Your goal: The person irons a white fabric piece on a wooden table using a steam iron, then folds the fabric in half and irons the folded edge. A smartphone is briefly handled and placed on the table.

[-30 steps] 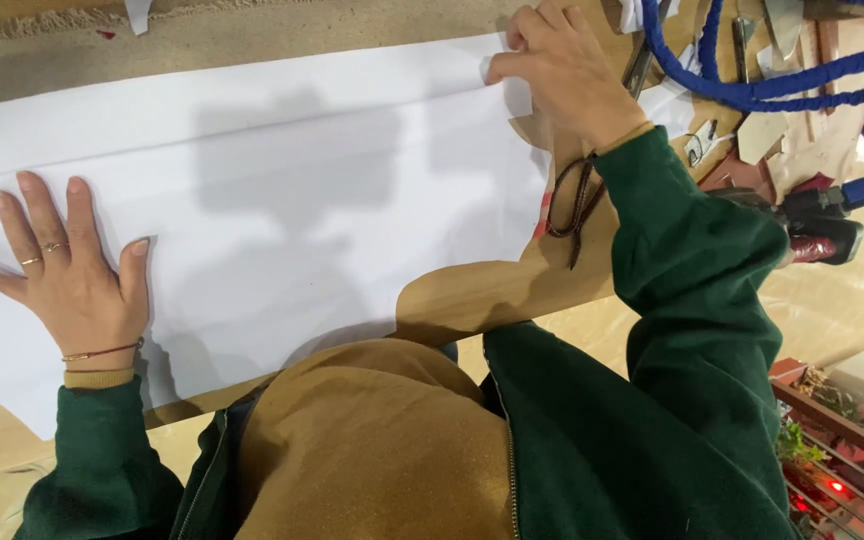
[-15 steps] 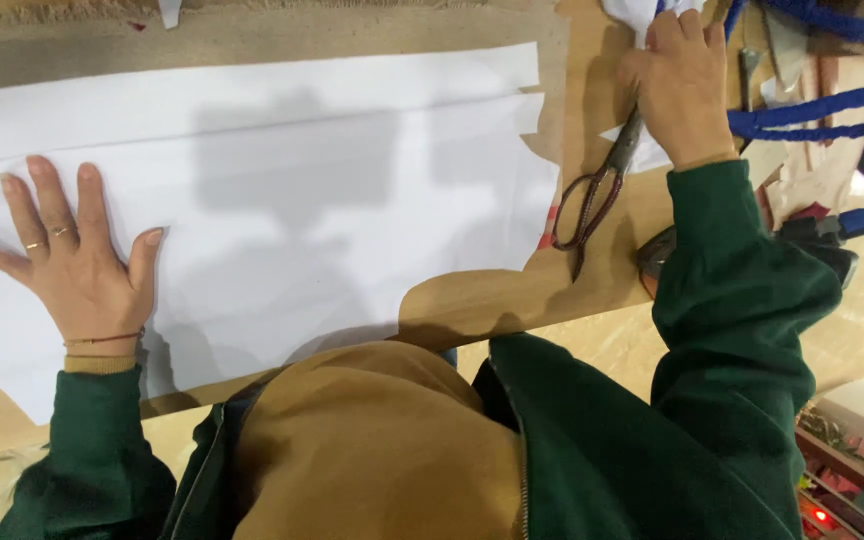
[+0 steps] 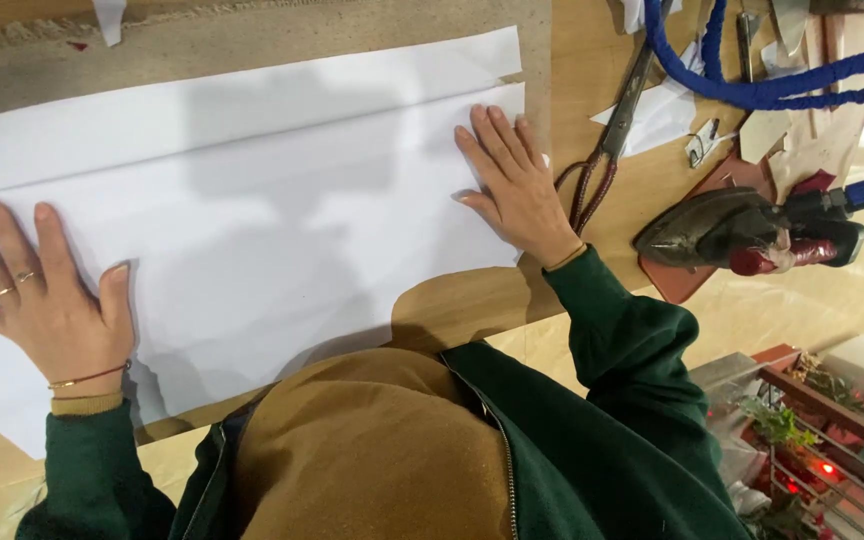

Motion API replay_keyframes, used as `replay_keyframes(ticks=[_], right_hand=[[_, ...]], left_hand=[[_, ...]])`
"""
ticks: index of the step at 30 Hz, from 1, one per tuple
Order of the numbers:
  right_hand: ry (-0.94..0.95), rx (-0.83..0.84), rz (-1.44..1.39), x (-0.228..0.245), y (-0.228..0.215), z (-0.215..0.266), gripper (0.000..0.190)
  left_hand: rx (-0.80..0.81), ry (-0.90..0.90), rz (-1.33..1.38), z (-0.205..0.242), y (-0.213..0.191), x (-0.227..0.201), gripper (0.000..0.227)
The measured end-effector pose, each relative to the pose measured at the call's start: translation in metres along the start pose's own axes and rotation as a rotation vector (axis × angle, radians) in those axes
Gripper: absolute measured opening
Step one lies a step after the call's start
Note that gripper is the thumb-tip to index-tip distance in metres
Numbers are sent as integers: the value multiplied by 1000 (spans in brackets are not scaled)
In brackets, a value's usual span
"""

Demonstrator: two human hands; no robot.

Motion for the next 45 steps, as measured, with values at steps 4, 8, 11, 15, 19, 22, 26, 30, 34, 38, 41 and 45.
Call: replay_keyframes(ticks=[4,8,11,15,19,22,26,30,34,38,41,45], right_hand=[[-2,-12,30,0,-3,-1,67],[-12,-14,77,-1,-4,0,65],[-20,-36,59,-2,-5,-2,64],[10,-72,9,-5,-4,-7,67],[10,-81,78,-7,-7,-10,67],[2,-66,119,-9,-6,-14,72],[38,11,147,-15,1,-15,82],[-9,-39,128,-10,-3,-16,78],[-33,-45,112,-10,-1,-15,77],[-84,-91,127,-2,-8,-14,72],[-32,-54,96,-5,-3,-12,75],[28,-36,83,6,-6,-16,73]], left_hand=[[-15,15,-14,2,1,3,83],[-70,16,-28,5,2,5,76],[-97,75,-52,3,-1,4,75],[-53,18,-25,3,-1,5,79],[-62,-3,5,0,-4,0,86],[32,-120,-23,4,9,17,89],[103,-226,-93,4,15,24,93],[107,-250,-143,3,12,26,92],[-2,-156,2,2,3,19,85],[-141,-233,-131,19,6,39,80],[-256,-404,-233,34,5,63,83],[-163,-458,-243,41,5,78,85]])
Point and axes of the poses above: each hand's wrist, its own z-axis away from the middle knuckle, its own y-axis out of the palm, x = y × z, the point moved 6 cm from there along -z, towards the middle knuckle, and after that the axes turned 5 degrees about -x, right-handed, at the moved point
